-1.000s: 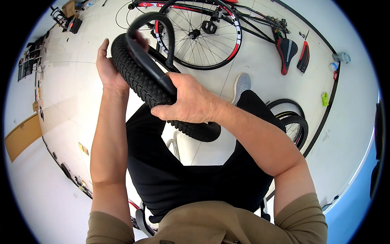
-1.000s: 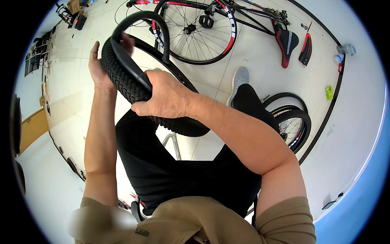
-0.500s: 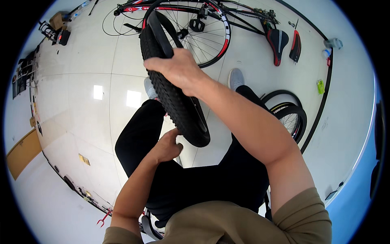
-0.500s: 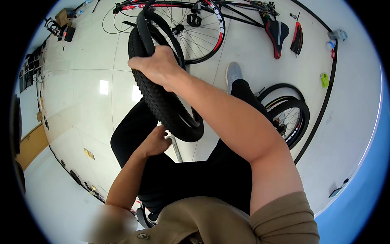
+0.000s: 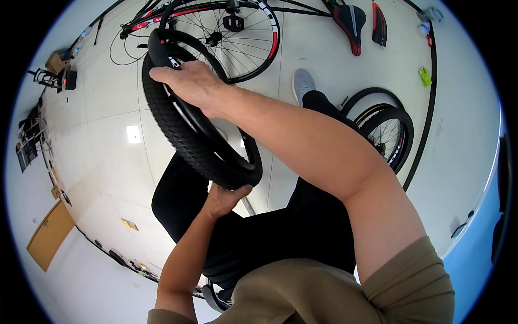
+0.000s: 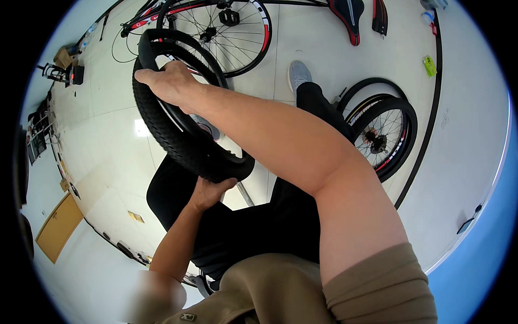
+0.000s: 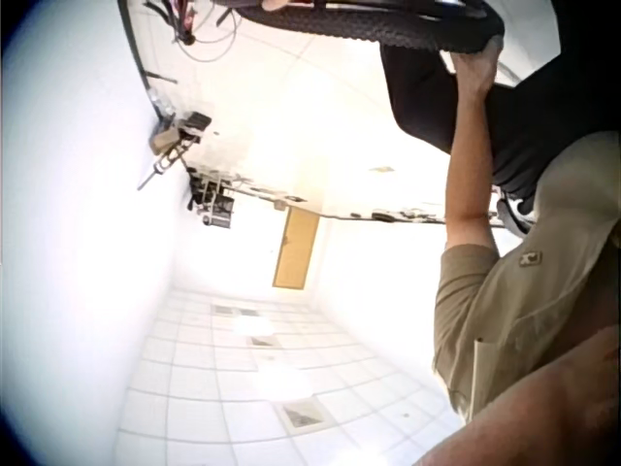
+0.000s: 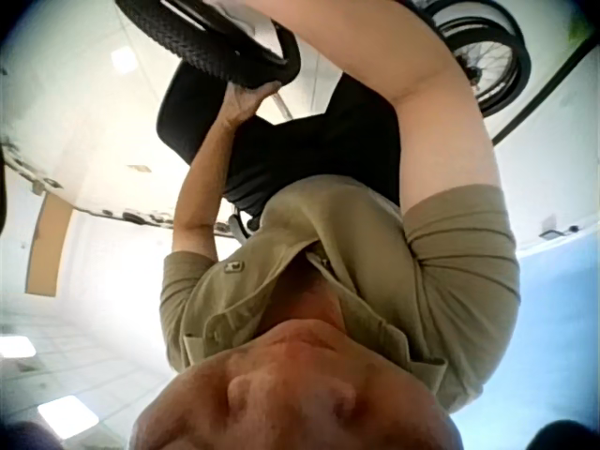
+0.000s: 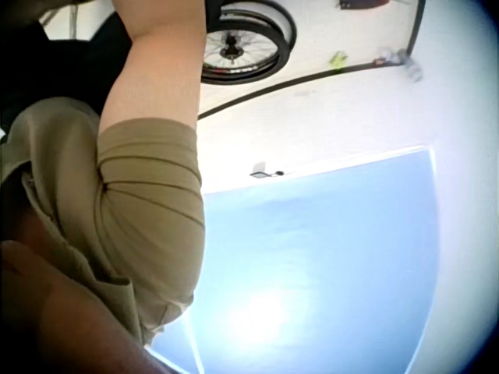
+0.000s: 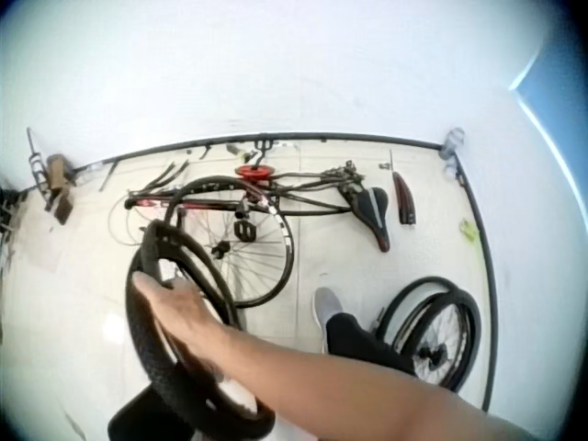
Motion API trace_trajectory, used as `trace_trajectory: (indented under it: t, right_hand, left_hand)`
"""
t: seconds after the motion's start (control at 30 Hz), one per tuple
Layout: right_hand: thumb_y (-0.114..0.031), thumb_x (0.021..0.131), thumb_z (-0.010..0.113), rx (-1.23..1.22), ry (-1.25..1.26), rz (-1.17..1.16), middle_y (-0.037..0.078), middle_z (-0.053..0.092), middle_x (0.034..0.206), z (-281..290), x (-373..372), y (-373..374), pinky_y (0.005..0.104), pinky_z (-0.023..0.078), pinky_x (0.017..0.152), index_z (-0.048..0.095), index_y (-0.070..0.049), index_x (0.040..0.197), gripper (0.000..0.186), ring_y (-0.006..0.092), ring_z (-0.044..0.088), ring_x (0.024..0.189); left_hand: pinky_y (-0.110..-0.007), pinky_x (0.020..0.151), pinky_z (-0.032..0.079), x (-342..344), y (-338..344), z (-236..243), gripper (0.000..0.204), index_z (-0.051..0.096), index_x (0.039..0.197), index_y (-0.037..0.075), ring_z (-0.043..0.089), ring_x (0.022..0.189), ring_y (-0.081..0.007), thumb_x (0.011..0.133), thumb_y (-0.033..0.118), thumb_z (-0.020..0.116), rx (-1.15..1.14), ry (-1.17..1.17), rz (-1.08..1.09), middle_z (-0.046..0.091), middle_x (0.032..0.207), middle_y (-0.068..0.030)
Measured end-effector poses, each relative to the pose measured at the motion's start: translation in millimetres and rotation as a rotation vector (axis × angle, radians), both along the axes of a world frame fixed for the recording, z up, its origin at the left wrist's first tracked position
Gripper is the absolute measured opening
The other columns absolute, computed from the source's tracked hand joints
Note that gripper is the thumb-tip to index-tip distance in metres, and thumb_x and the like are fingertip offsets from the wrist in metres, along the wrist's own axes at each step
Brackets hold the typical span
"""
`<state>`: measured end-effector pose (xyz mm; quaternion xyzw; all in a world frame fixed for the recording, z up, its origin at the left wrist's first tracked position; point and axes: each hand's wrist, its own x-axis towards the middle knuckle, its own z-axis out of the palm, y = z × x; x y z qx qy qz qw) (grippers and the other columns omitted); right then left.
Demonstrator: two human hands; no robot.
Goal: The person removes a bicycle tire from a wheel, separates the inner tube, and then inserts the tube back into the tire. The person handles the tire and tube by hand throughout the process.
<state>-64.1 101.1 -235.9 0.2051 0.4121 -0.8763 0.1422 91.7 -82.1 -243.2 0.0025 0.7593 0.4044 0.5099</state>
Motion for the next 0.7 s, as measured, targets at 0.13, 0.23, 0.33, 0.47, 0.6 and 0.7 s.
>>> trace_trajectory:
  t: [0.13, 0.23, 0.33, 0.47, 0.6, 0.7]
  right_hand:
    - [-0.03, 0.089, 0.059, 0.265, -0.176, -0.043, 0.01, 0.063, 0.081, -21, 15, -4, 0.0384, 0.046, 0.071, 0.067, 0.005, 0.088, 0.036, 0.019, 0.056, 0.076]
    - [-0.016, 0.087, 0.057, 0.436, -0.271, 0.227, 0.013, 0.066, 0.085, -30, 48, -3, 0.0402, 0.047, 0.072, 0.068, 0.005, 0.085, 0.023, 0.0205, 0.057, 0.078]
    - [-0.008, 0.086, 0.057, 0.541, -0.101, 0.566, 0.016, 0.069, 0.091, -37, 77, 8, 0.0386, 0.05, 0.075, 0.072, 0.003, 0.098, 0.023, 0.0236, 0.062, 0.083]
    - [-0.004, 0.085, 0.056, 0.469, -0.05, 0.661, 0.019, 0.071, 0.098, -36, 102, -6, 0.0378, 0.051, 0.081, 0.072, 0.002, 0.113, 0.033, 0.0276, 0.066, 0.09]
    - [-0.007, 0.088, 0.059, 0.529, -0.062, 0.72, 0.021, 0.072, 0.104, -44, 111, -25, 0.0391, 0.052, 0.085, 0.072, 0.001, 0.116, 0.032, 0.0316, 0.068, 0.097]
    - [-0.011, 0.088, 0.061, 0.565, -0.06, 0.658, 0.021, 0.072, 0.102, -46, 113, -31, 0.0412, 0.053, 0.087, 0.074, -0.001, 0.107, 0.025, 0.0337, 0.069, 0.097]
  left_hand:
    - [-0.035, 0.098, 0.05, -23, -2, 22, 0.059, 0.058, 0.127, -0.004, 0.063, 0.109, -0.0233, 0.069, -0.001, 0.07, 0.128, -0.048, 0.366, 0.066, 0.117, -0.0119]
    - [-0.031, 0.089, 0.05, -45, -14, 32, 0.057, 0.06, 0.122, -0.004, 0.063, 0.097, -0.0199, 0.065, -0.003, 0.064, 0.21, -0.044, 0.543, 0.065, 0.105, -0.0081]
    - [-0.028, 0.085, 0.048, -67, -22, 41, 0.055, 0.061, 0.119, -0.004, 0.06, 0.091, -0.0177, 0.065, 0.004, 0.064, 0.185, -0.044, 0.509, 0.063, 0.099, -0.005]
    - [-0.029, 0.088, 0.048, -79, -32, 36, 0.06, 0.059, 0.124, -0.003, 0.061, 0.095, -0.0175, 0.064, 0.004, 0.065, 0.23, -0.079, 0.533, 0.064, 0.103, -0.0054]
    - [-0.03, 0.097, 0.047, -82, -22, 42, 0.072, 0.053, 0.134, -0.002, 0.061, 0.105, -0.0206, 0.063, 0.006, 0.065, 0.307, -0.094, 0.511, 0.063, 0.112, -0.0083]
    - [-0.031, 0.097, 0.047, -86, -23, 39, 0.074, 0.052, 0.135, -0.003, 0.061, 0.106, -0.0211, 0.063, 0.006, 0.065, 0.308, -0.069, 0.517, 0.063, 0.114, -0.009]
